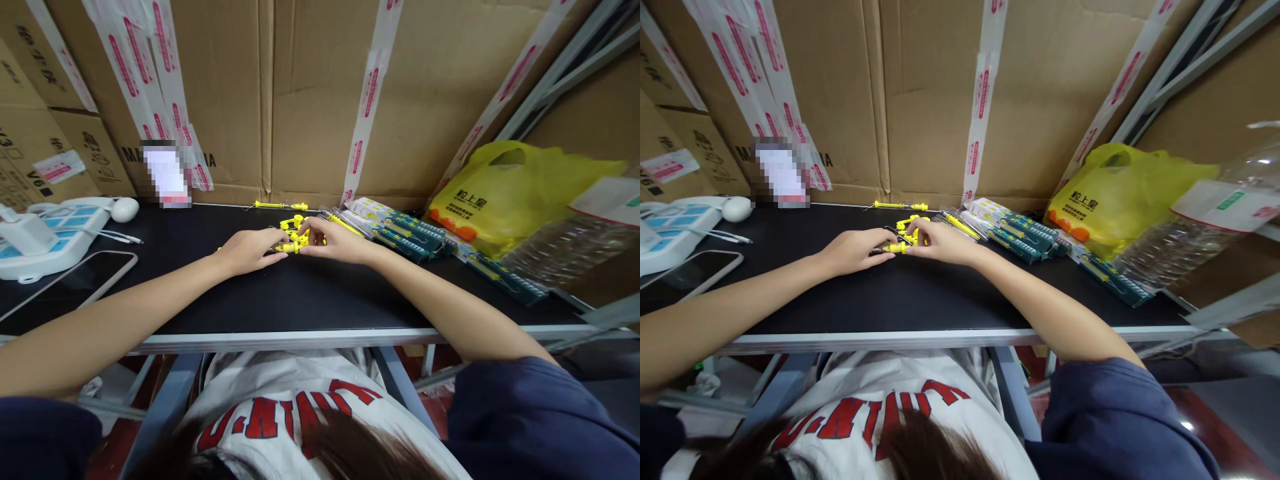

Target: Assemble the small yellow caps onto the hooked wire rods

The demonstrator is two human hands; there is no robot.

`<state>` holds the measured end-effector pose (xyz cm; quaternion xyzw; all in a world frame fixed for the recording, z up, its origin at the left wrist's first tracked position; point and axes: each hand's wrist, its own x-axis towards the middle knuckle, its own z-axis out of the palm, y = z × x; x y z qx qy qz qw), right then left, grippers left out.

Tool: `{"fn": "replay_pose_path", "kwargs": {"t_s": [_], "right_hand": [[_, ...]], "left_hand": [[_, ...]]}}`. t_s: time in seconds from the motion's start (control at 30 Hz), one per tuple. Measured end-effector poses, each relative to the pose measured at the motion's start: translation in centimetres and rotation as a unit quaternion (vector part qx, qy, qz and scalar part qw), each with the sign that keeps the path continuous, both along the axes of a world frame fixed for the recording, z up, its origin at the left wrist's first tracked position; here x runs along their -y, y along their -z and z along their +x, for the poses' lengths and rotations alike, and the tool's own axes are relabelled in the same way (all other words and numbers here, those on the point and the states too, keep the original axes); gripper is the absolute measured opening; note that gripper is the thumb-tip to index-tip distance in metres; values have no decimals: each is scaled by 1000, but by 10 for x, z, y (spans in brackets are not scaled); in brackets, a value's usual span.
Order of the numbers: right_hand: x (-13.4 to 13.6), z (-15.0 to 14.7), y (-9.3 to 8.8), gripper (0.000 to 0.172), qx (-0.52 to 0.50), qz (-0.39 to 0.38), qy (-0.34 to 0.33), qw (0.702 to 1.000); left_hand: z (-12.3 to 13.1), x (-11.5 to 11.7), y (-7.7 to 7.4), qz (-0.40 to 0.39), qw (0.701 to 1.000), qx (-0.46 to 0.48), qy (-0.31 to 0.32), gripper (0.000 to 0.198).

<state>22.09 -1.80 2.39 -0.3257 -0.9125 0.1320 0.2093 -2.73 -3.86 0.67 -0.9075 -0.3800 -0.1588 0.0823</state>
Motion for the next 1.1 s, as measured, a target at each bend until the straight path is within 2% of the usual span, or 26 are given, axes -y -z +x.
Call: {"fn": "replay_pose_path", "kwargs": {"t_s": [0.03, 0.1, 0.23, 0.6, 0.73, 0.93, 1.0, 1.1], "right_hand": [[3, -4, 3, 41, -28, -25, -33, 999], [8, -11, 9, 37, -63, -36, -52, 996], [11, -17, 17, 21, -93, -10, -44, 995], [1, -11, 17, 18, -96, 31, -76, 992], [-2, -8, 18, 16, -68, 94, -67, 991], [-3, -4, 15, 12, -54, 193, -43, 979], [-3, -5, 15, 12, -53, 196, -30, 979], [-4, -6, 17, 17, -64, 153, -9, 986]], "left_hand": [[0, 0, 0, 1, 1000, -2, 2, 36], [0, 0, 1, 2, 1000, -6, 10, 37], [0, 0, 1, 0, 1000, -6, 26, 37], [0, -3, 3, -6, 999, 20, 50, 40], [0, -2, 0, -42, 996, 66, 46, 45], [3, -1, -3, -122, 982, 142, -17, 49], [3, -1, -3, -144, 979, 143, -21, 47], [3, -2, -2, -141, 977, 158, -15, 41]]}}
